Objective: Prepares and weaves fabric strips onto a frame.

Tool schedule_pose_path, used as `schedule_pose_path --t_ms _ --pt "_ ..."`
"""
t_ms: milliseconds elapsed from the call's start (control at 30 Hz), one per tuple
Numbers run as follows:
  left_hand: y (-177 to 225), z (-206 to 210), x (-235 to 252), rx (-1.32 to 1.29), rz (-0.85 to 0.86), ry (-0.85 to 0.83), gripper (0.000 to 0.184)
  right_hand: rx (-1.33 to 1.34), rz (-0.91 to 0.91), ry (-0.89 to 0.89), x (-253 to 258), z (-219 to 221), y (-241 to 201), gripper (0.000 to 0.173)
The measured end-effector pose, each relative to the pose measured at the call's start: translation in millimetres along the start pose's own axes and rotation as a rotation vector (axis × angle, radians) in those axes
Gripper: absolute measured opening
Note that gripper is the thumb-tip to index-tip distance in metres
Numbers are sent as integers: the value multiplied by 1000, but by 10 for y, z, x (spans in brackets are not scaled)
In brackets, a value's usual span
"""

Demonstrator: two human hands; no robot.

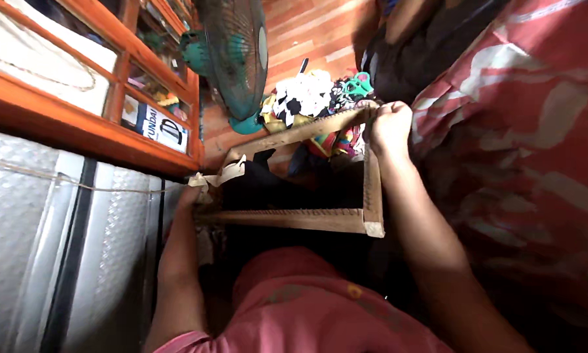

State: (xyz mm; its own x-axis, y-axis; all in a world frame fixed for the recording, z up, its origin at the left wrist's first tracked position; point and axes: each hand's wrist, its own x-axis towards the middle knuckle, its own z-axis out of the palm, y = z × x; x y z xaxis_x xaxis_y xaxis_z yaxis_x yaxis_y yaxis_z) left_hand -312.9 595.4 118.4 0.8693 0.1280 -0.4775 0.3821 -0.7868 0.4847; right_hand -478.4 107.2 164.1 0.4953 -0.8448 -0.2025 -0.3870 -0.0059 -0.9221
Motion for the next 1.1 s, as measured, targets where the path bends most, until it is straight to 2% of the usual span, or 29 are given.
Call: schedule_pose_path --t_ms 200,333,467,600,800,1100 --pt "63 -148 -259 -145 57 89 50 170 -84 20 -141 -323 46 23" --pt "355 -395 -794 -95 126 183 48 290 -80 36 -118 -566 176 15" --pt "465 -539 -1338 -91 161 270 45 359 -35 22 65 -637 475 13" --pt "249 -406 -1804 -56 111 347 44 344 -73 -56 198 -511 863 16" --pt "-294 44 -1862 -50 10 319 49 311 -124 -160 266 -359 1137 19" --pt "-724 2 -1562 -204 -58 234 52 354 -202 -139 -28 -143 1151 15"
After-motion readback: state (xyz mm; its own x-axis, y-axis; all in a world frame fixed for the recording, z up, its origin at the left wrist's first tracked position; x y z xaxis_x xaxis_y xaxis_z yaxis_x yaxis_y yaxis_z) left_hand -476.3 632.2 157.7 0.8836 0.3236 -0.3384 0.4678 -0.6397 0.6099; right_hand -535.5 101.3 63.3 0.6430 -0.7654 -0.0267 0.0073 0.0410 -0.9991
